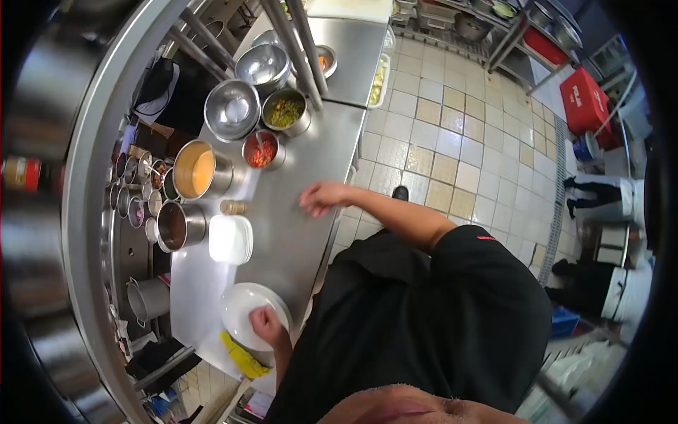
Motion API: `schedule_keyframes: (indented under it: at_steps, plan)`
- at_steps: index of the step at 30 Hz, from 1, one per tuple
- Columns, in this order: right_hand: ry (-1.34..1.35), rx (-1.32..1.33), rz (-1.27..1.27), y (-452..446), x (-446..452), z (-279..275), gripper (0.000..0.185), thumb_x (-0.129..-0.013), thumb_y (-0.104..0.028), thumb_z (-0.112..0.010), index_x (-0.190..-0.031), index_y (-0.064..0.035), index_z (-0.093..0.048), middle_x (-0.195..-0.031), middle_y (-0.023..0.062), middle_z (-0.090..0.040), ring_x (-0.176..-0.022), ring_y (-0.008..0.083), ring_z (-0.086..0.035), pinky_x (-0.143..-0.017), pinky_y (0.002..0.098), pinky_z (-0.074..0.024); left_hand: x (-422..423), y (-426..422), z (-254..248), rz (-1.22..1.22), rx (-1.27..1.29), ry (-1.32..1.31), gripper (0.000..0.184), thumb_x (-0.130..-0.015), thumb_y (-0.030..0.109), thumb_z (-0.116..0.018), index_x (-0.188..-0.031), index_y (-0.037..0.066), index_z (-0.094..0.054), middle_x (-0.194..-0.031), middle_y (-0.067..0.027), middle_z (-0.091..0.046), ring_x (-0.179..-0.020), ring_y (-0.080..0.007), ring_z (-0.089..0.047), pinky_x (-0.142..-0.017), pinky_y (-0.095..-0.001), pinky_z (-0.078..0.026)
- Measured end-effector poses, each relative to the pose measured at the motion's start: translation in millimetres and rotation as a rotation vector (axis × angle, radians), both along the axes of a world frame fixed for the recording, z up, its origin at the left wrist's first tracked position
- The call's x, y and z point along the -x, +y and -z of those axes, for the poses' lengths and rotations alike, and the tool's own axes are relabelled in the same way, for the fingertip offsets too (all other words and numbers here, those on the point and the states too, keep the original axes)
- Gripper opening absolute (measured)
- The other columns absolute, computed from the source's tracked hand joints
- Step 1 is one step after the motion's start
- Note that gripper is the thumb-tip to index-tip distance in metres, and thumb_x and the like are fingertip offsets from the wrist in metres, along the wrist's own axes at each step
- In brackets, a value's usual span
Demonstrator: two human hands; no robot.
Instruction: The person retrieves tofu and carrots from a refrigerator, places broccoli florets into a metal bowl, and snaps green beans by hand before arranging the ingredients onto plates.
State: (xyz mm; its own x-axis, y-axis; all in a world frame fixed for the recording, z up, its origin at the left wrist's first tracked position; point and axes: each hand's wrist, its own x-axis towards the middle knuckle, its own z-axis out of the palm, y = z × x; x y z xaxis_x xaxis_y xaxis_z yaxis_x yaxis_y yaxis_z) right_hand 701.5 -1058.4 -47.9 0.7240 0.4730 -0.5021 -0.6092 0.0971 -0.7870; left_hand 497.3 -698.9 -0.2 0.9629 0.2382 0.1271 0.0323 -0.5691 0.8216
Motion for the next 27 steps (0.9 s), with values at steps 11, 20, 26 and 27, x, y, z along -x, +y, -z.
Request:
schedule_keyframes:
  at_steps: [11,20,26,27]
  plan:
    - [0.096,-0.061,0.424,-337,-128,3,0.013,-0.090,-0.020,-0.059,-0.099,-0.0104,-0.059,-0.084,-0.0004,-0.060,-0.066,0.0097,-0.058,-0.059,0.0251,-0.0485,-412,-531,-31,0.377,0.749,0.291,0.031,-0.091,0.016,-0.060,-0.117,0.001,-0.053,-0.100,-0.0051,-0.057,-0.084,-0.0138,-0.058,-0.074,-0.0278,-0.049]
    - [0.175,0.054,0.569,-579,-191,21,0.019,-0.088,-0.018,-0.060,-0.103,-0.0059,-0.058,-0.090,0.0041,-0.063,-0.070,0.0134,-0.062,-0.061,0.0281,-0.0526,-725,-524,139,-0.422,1.882,0.353,0.079,-0.083,0.035,-0.061,-0.138,-0.007,-0.023,-0.128,-0.0216,-0.042,-0.118,-0.0334,-0.045,-0.101,-0.0457,-0.040]
    - [0.310,0.235,0.905,-762,-192,45,0.017,-0.087,-0.015,-0.056,-0.102,-0.0069,-0.058,-0.085,0.0041,-0.062,-0.068,0.0145,-0.062,-0.058,0.0273,-0.0507,-761,-485,189,-0.755,1.628,0.111,0.037,-0.089,0.030,-0.051,-0.106,-0.003,-0.052,-0.090,-0.0153,-0.061,-0.083,-0.0270,-0.061,-0.080,-0.0459,-0.054]
    - [0.339,0.238,0.946,-788,-193,41,0.016,-0.088,-0.014,-0.055,-0.102,-0.0073,-0.057,-0.084,0.0040,-0.061,-0.068,0.0148,-0.061,-0.058,0.0278,-0.0508,-757,-485,188,-0.773,1.590,0.041,0.032,-0.091,0.025,-0.046,-0.104,-0.003,-0.053,-0.088,-0.0155,-0.061,-0.080,-0.0264,-0.061,-0.080,-0.0452,-0.055]
